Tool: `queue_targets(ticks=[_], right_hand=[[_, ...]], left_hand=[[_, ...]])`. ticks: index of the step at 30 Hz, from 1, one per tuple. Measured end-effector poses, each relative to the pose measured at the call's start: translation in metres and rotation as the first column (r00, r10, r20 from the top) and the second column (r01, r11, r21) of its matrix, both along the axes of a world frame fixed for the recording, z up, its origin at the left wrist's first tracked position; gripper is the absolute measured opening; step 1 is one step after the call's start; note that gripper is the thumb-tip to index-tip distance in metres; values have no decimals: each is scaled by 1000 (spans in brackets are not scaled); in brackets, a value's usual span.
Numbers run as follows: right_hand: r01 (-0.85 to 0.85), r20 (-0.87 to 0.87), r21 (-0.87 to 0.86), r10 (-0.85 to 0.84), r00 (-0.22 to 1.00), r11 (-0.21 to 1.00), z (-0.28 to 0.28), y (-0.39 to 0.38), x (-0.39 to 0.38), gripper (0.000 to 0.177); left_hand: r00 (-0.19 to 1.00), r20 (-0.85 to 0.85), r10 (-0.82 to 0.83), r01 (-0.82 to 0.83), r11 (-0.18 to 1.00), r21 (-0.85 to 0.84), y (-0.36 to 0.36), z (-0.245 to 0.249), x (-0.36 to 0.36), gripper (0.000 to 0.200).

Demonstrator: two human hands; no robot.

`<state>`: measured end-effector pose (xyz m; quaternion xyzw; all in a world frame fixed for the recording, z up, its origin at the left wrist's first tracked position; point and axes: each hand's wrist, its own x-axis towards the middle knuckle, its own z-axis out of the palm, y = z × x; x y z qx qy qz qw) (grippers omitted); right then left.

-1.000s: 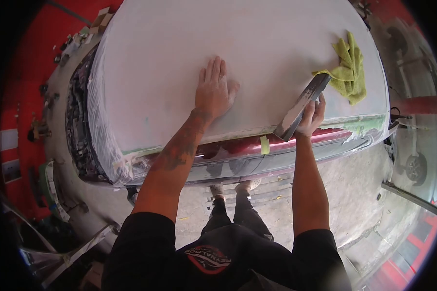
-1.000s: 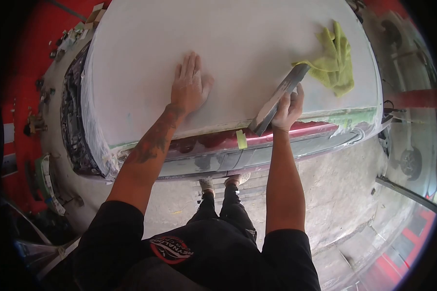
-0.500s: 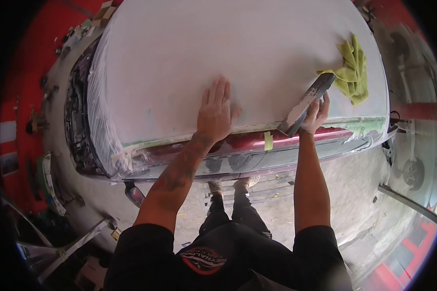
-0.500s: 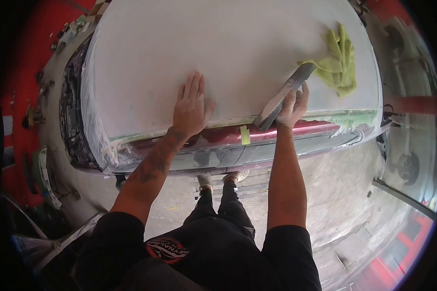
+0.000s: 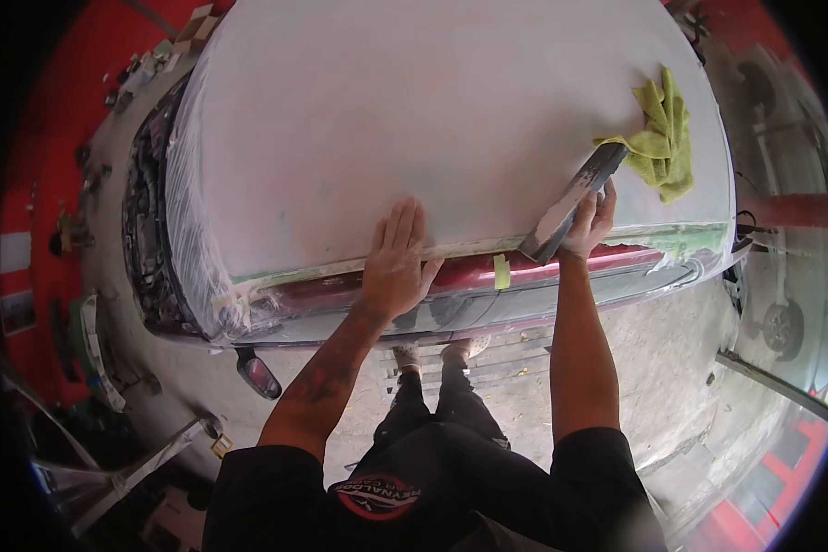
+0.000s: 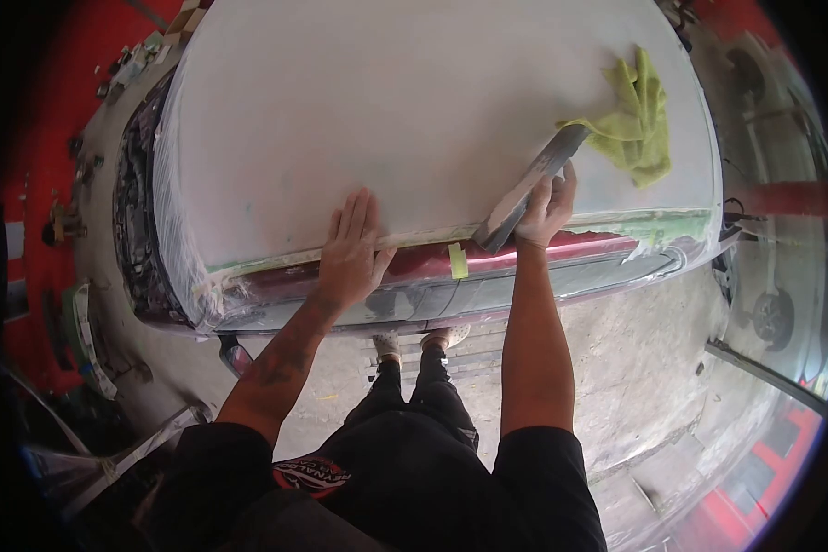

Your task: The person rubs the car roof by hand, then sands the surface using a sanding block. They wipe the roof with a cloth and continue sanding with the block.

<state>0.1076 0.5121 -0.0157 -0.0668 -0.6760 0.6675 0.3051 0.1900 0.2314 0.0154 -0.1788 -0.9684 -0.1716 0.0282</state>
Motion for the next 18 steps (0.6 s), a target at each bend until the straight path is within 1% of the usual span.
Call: queue_targets(ticks=[2, 6, 8, 9, 11, 14, 15, 16, 18], right_hand=[[-5, 14, -20, 6, 1000, 1000, 1, -1, 0, 60], [17, -12, 2, -17, 1000, 1000, -4, 0, -2, 61], [19, 13, 39, -20, 1000, 999, 0, -1, 1, 62], [26, 11, 38, -26, 1000, 999, 1, -2, 2, 62], [-21, 77, 13, 20, 997, 1000, 4, -2, 6, 58], [-11, 71, 30, 9, 997, 999, 4, -3, 6, 57], [33, 34, 58, -35, 999, 998, 3, -4, 3, 64], [45, 32, 56, -47, 998, 997, 2, -3, 3, 64], [6, 61, 29, -8, 998, 1000, 3, -4, 7, 64]], left_hand=[[999, -41, -1, -1, 999, -49, -1, -4, -8, 76], [995, -101, 14, -17, 999, -31, 1, -1, -49, 75], [989, -143, 19, -24, 999, -32, 5, 1, -70, 72], [989, -145, 13, -18, 999, -33, 6, 2, -79, 72], [985, -172, 17, -29, 997, -70, 11, 2, -100, 71], [978, -207, 13, -34, 994, -101, 19, -1, -132, 70], [978, -210, 1, -23, 994, -103, 23, -1, -143, 70], [976, -217, 6, -32, 993, -116, 27, -1, -154, 70], [974, -227, -2, -28, 991, -128, 36, -3, -177, 70]])
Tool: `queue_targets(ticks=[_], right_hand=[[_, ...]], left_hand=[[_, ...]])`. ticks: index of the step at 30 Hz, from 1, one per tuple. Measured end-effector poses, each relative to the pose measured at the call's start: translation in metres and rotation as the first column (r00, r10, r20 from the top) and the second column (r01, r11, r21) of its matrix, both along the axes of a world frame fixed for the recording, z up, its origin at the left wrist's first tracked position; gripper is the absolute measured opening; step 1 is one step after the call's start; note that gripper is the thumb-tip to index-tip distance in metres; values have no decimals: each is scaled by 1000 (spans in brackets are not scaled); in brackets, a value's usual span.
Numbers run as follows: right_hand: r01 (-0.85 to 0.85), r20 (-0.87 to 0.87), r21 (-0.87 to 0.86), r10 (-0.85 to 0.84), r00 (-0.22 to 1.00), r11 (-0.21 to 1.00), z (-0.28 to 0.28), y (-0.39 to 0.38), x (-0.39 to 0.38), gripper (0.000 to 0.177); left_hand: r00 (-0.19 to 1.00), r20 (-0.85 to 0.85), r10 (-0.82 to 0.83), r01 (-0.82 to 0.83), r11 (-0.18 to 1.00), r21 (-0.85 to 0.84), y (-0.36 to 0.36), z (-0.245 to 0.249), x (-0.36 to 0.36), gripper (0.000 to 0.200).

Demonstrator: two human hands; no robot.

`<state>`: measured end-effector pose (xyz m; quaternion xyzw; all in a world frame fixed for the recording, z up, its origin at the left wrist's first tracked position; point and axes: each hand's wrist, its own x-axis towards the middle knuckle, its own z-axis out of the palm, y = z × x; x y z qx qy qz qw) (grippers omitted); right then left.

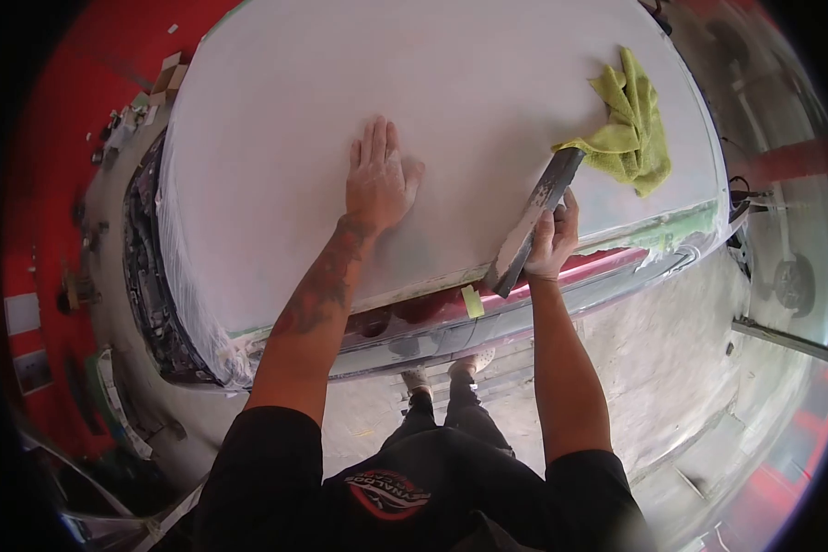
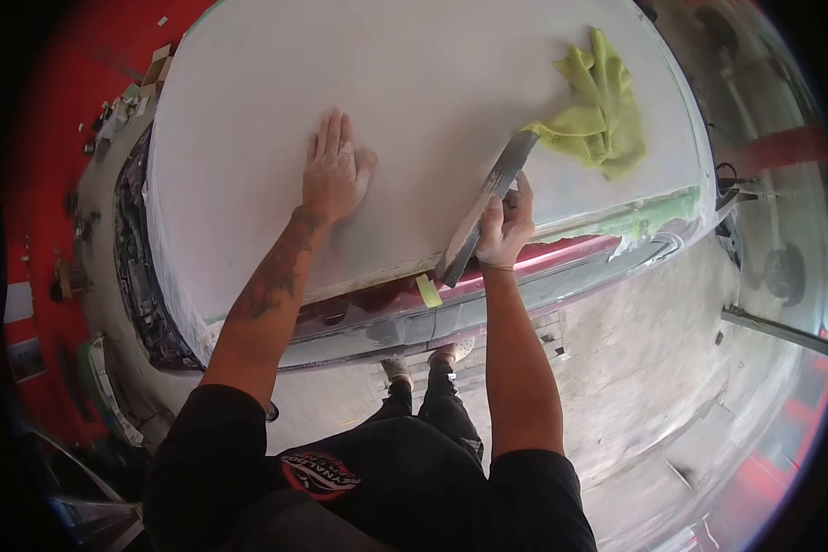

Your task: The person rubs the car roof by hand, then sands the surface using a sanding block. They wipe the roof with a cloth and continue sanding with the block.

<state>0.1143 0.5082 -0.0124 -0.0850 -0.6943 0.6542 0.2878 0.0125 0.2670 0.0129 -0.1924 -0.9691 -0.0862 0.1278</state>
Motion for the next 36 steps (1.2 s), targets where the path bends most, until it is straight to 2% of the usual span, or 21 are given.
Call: queue_targets(ticks=[5, 8, 15, 18, 20, 21, 23, 27, 29, 34, 36], right_hand=[[9, 34, 42, -10, 999, 999, 1, 0, 2, 65], [17, -25, 12, -17, 1000, 1000, 2, -3, -1, 65], [-12, 53, 15, 11, 999, 1000, 14, -4, 3, 64], [-45, 96, 2, 44, 994, 999, 16, -4, 3, 62], [31, 10, 36, -32, 999, 999, 6, -4, 0, 66], [18, 30, 14, -18, 999, 1000, 8, -5, 1, 66], [14, 28, 41, -15, 999, 999, 1, -1, 2, 67], [2, -2, 31, -2, 1000, 1000, 5, -3, 0, 67], [-9, -3, 32, 9, 1000, 999, 5, -2, 0, 67], [-7, -26, 33, 8, 1000, 999, 7, -3, -2, 66], [-31, 53, 8, 31, 998, 999, 9, -2, 2, 68]], left_hand=[[999, -32, -17, 16, 999, -38, 31, -3, -58, 71], [1000, -2, -31, 31, 999, -12, 59, 1, -87, 71], [995, 14, -95, 95, 995, 7, 137, -1, -137, 73], [988, -34, -150, 152, 986, 63, 171, -3, -126, 73], [951, -65, -303, 306, 951, 49, 186, 0, -103, 73], [955, -67, -290, 293, 955, 50, 188, -3, -101, 73], [904, -70, -422, 428, 895, 129, 186, -10, -100, 73], [939, -76, -335, 343, 927, 153, 155, -2, -113, 73], [976, 51, -213, 209, 975, 71, 131, 3, -121, 76], [997, 29, -65, 64, 997, 45, 61, 1, -129, 76], [999, 37, -14, 12, 998, 59, 35, -1, -128, 75]])
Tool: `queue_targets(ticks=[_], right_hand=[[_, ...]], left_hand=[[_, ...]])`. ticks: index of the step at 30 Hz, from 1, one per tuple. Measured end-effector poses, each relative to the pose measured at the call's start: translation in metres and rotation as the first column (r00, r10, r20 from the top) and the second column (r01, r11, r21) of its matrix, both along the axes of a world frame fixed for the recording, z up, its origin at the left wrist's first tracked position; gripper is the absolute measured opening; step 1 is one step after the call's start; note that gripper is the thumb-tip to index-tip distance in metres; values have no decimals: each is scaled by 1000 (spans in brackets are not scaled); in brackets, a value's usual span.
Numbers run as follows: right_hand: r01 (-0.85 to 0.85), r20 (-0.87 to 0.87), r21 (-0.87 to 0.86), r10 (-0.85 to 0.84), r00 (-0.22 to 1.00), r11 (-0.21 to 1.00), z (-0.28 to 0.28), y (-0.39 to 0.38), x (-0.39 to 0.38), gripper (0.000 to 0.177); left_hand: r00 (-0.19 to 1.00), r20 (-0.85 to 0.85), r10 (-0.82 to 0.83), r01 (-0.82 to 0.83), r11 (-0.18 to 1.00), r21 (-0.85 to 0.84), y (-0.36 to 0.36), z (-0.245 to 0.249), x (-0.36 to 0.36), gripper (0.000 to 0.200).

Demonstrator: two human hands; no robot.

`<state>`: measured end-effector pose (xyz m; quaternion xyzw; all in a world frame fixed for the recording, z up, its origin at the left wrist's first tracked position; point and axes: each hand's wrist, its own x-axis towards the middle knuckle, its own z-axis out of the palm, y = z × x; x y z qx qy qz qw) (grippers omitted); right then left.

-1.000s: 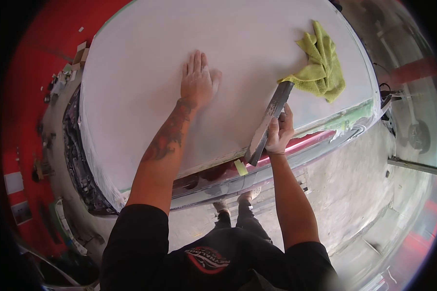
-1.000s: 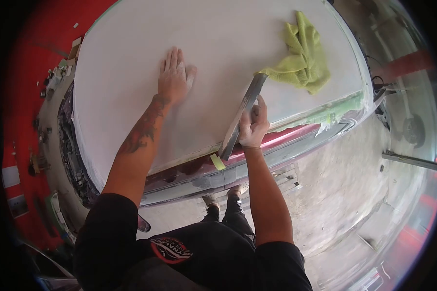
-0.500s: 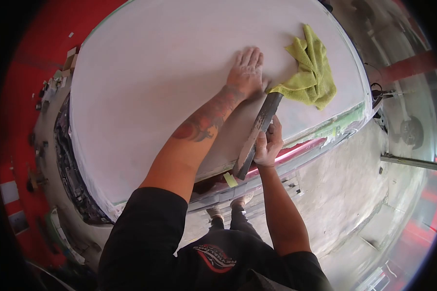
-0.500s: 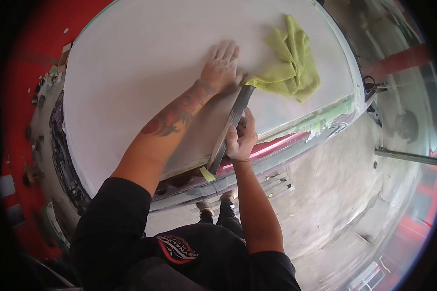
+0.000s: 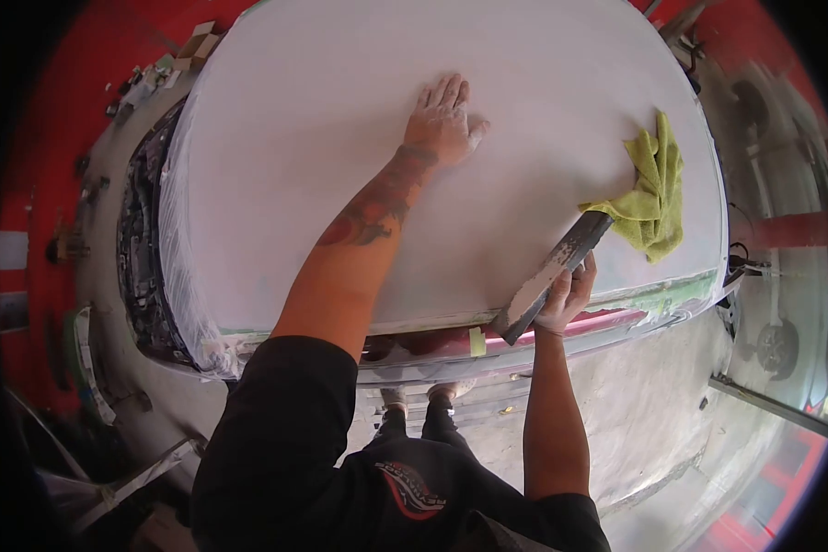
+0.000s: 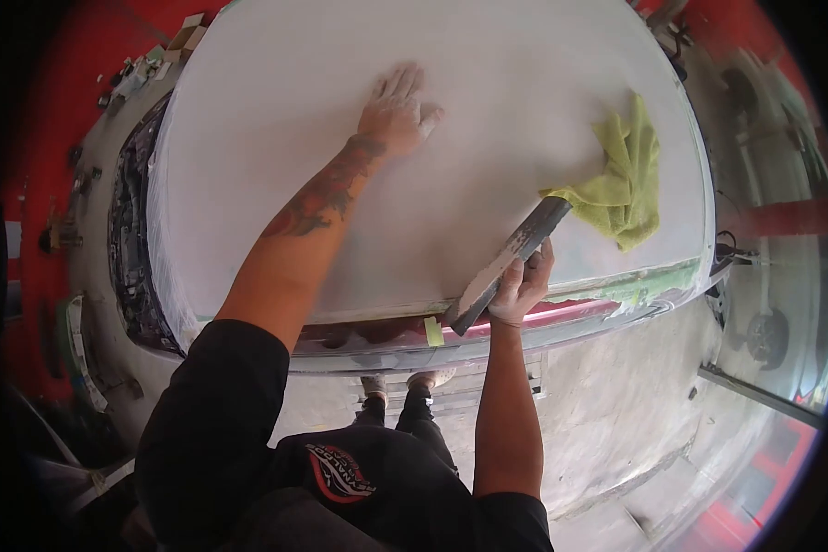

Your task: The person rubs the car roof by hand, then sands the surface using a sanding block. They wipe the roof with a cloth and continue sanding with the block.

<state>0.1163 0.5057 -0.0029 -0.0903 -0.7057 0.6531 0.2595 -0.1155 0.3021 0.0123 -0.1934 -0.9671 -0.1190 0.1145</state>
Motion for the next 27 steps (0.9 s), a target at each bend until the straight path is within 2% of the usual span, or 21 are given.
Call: queue_targets(ticks=[10, 17, 21, 25, 27], right_hand=[[-2, -67, 27, 4, 998, 1000, -7, 4, -5, 64], [29, -31, 30, -28, 999, 999, -18, 13, -5, 68], [38, -19, 128, -36, 999, 991, -14, 15, -5, 64], [53, -6, 113, -53, 999, 992, -13, 15, -6, 62], [61, -20, 165, -58, 998, 984, -11, 14, -6, 62]], left_hand=[[962, 46, 269, -270, 963, -1, -126, -5, 24, 75], [892, 61, 448, -448, 894, -19, -206, -17, 55, 74], [861, 77, 503, -502, 864, -35, -240, -18, 77, 75], [824, 101, 558, -557, 829, -37, -262, -22, 97, 76], [807, 108, 581, -580, 813, -38, -273, -26, 106, 76]])
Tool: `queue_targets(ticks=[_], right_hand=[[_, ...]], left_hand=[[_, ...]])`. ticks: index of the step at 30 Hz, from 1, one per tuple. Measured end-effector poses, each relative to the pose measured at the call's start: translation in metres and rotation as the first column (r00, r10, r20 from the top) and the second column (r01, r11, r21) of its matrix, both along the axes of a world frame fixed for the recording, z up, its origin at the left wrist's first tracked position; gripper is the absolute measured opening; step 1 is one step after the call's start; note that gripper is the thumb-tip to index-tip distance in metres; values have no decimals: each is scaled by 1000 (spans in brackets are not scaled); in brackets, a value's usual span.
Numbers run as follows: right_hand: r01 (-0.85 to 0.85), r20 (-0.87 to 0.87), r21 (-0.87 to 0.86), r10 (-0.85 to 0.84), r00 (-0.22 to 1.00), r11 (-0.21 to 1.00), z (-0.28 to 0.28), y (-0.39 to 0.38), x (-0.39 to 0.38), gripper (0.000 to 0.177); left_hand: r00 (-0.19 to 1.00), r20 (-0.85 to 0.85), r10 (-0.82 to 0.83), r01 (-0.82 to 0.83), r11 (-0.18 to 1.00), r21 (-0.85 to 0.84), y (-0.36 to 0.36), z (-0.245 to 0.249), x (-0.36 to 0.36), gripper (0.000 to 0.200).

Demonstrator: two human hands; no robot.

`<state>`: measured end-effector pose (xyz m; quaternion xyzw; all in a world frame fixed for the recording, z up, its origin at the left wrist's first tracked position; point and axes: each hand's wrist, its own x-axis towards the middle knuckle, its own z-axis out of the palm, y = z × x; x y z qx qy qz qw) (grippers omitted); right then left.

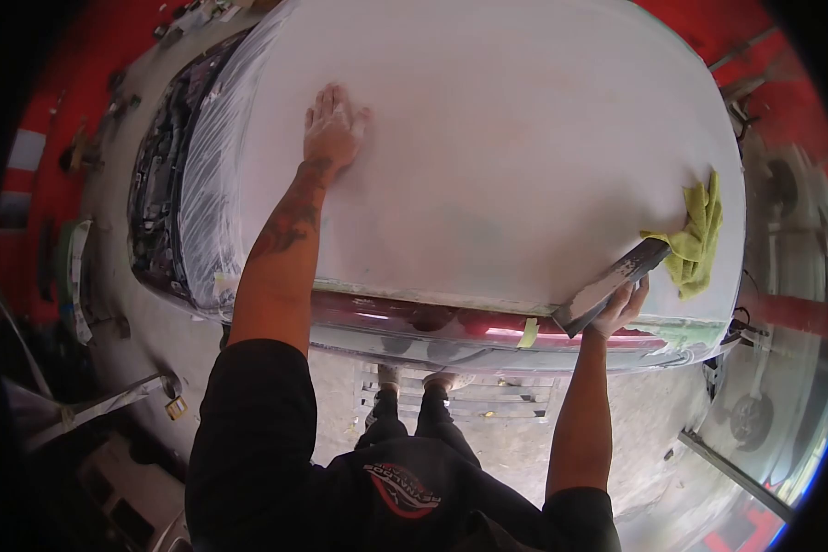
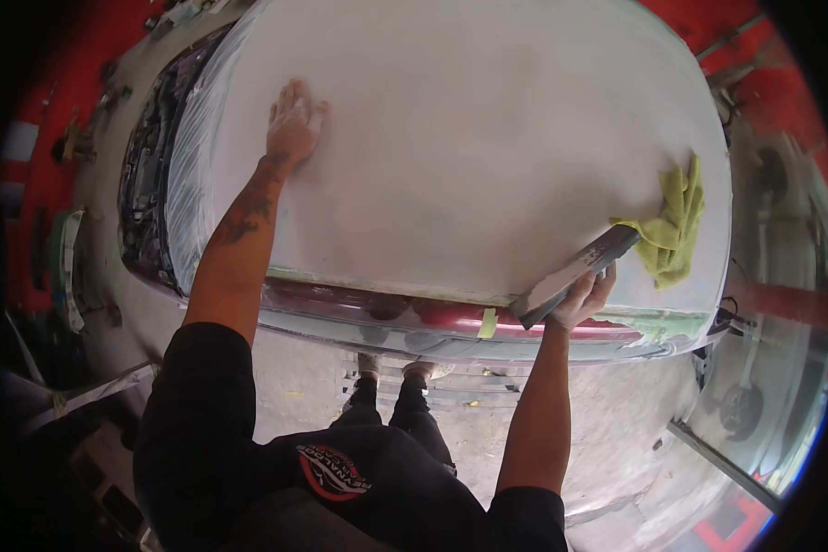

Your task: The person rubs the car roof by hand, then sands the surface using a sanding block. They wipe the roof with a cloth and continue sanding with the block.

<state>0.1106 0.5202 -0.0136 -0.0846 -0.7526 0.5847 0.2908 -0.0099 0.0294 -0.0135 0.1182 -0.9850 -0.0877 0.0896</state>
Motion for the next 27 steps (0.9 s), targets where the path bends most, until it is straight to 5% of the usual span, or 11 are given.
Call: queue_targets(ticks=[20, 27], right_hand=[[-14, -16, 14, 14, 1000, 1000, -5, 6, -4, 59], [-24, -18, -17, 23, 1000, 1000, -12, 10, -6, 57]], left_hand=[[953, -75, 293, -287, 954, 83, -55, -32, 151, 72], [976, -123, 178, -168, 982, 81, -30, -37, 207, 73]])
